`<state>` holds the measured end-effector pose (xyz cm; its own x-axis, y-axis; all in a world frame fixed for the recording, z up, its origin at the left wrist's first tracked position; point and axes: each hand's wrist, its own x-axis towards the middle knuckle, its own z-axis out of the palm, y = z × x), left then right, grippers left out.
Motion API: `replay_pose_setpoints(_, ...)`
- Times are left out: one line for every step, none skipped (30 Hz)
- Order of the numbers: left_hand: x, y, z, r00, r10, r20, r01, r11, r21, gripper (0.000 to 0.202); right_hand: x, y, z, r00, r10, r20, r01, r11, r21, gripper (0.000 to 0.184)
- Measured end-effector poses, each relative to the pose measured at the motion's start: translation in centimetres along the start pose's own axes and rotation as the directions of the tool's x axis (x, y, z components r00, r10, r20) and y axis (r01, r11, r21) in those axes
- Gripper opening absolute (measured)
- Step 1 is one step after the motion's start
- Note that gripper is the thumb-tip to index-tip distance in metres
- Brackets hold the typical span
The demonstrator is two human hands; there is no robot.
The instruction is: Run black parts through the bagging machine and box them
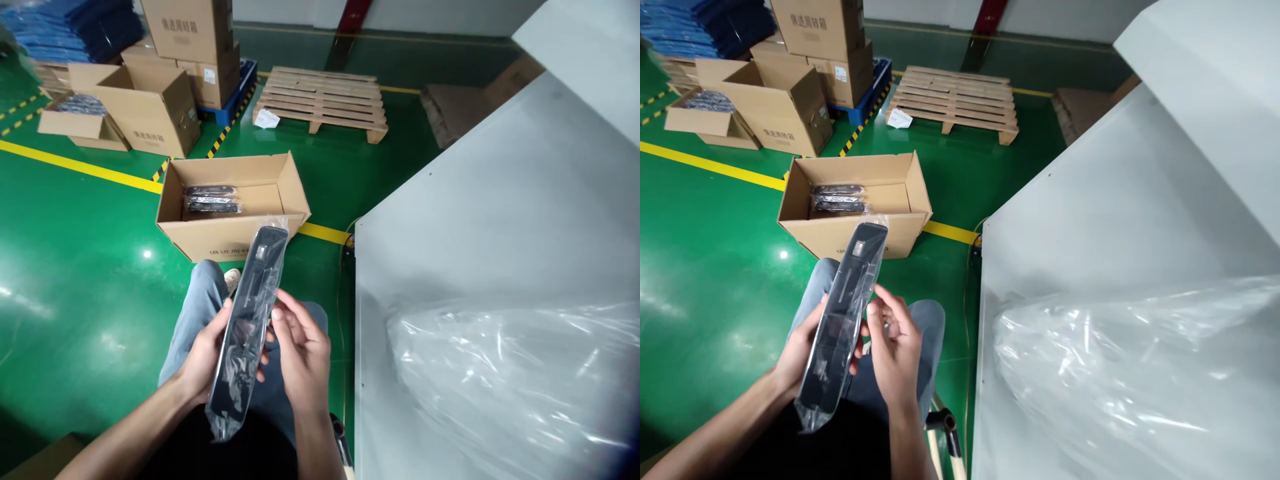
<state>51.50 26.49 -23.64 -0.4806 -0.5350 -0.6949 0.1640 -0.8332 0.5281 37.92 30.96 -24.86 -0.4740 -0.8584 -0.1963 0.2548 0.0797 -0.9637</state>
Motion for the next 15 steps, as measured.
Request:
replay_pose_setpoints(0.0,0.0,0.1,1.000,0.009,-0.008,-0.009,1.000,-0.001,0.080,-0.2,-0.1,0.1,0.997,-0.069,-0.042,0.066,0.996,-0.055,0.041)
replay_pose_setpoints(0.1,-0.1,0.3,0.999,0.031,-0.015,-0.031,1.000,-0.001,0.078,-0.5,-0.2,0.2,0.986,-0.150,-0.067,0.141,0.982,-0.123,0.036)
replay_pose_setpoints(0.2,-0.1,0.4,0.997,0.069,-0.027,-0.069,0.998,0.001,0.076,-0.7,-0.3,0.3,0.970,-0.235,-0.070,0.217,0.956,-0.198,0.032)
replay_pose_setpoints(0.3,-0.1,0.5,0.991,0.122,-0.047,-0.122,0.993,0.008,0.073,-1.0,-0.4,0.4,0.950,-0.308,-0.050,0.284,0.920,-0.271,0.028)
replay_pose_setpoints(0.5,-0.2,0.5,0.980,0.187,-0.073,-0.186,0.982,0.026,0.071,-1.2,-0.5,0.4,0.933,-0.359,-0.013,0.335,0.881,-0.333,0.026)
replay_pose_setpoints(0.6,-0.2,0.6,0.961,0.255,-0.102,-0.250,0.966,0.057,0.070,-1.3,-0.6,0.5,0.921,-0.389,0.024,0.368,0.848,-0.381,0.025)
replay_pose_setpoints(0.7,-0.3,0.5,0.940,0.316,-0.128,-0.306,0.947,0.095,0.069,-1.4,-0.7,0.6,0.914,-0.402,0.053,0.386,0.823,-0.416,0.025)
replay_pose_setpoints(0.8,-0.3,0.5,0.920,0.364,-0.145,-0.347,0.928,0.133,0.069,-1.5,-0.8,0.6,0.910,-0.409,0.069,0.395,0.807,-0.439,0.024)
replay_pose_setpoints(0.9,-0.3,0.5,0.904,0.399,-0.151,-0.374,0.912,0.169,0.068,-1.5,-0.9,0.6,0.908,-0.412,0.075,0.399,0.797,-0.453,0.022)
replay_pose_setpoints(1.0,-0.4,0.4,0.894,0.423,-0.148,-0.392,0.898,0.199,0.067,-1.4,-1.0,0.7,0.906,-0.415,0.077,0.402,0.791,-0.462,0.020)
replay_pose_setpoints(1.0,-0.4,0.4,0.887,0.439,-0.142,-0.404,0.888,0.222,0.066,-1.3,-1.0,0.7,0.904,-0.420,0.076,0.404,0.785,-0.469,0.017)
replay_pose_setpoints(1.1,-0.5,0.3,0.880,0.453,-0.140,-0.414,0.878,0.239,0.065,-1.3,-1.1,0.8,0.899,-0.431,0.072,0.411,0.776,-0.478,0.015)
replay_pose_setpoints(1.1,-0.5,0.3,0.871,0.469,-0.144,-0.425,0.868,0.257,0.065,-1.2,-1.1,0.8,0.894,-0.443,0.070,0.418,0.765,-0.491,0.012)
replay_pose_setpoints(1.1,-0.4,0.3,0.860,0.487,-0.150,-0.437,0.856,0.274,0.065,-1.1,-1.2,0.9,0.888,-0.454,0.069,0.424,0.753,-0.504,0.010)
replay_pose_setpoints(1.1,-0.4,0.3,0.848,0.505,-0.158,-0.450,0.845,0.288,0.065,-1.1,-1.2,0.9,0.884,-0.462,0.070,0.428,0.742,-0.515,0.009)
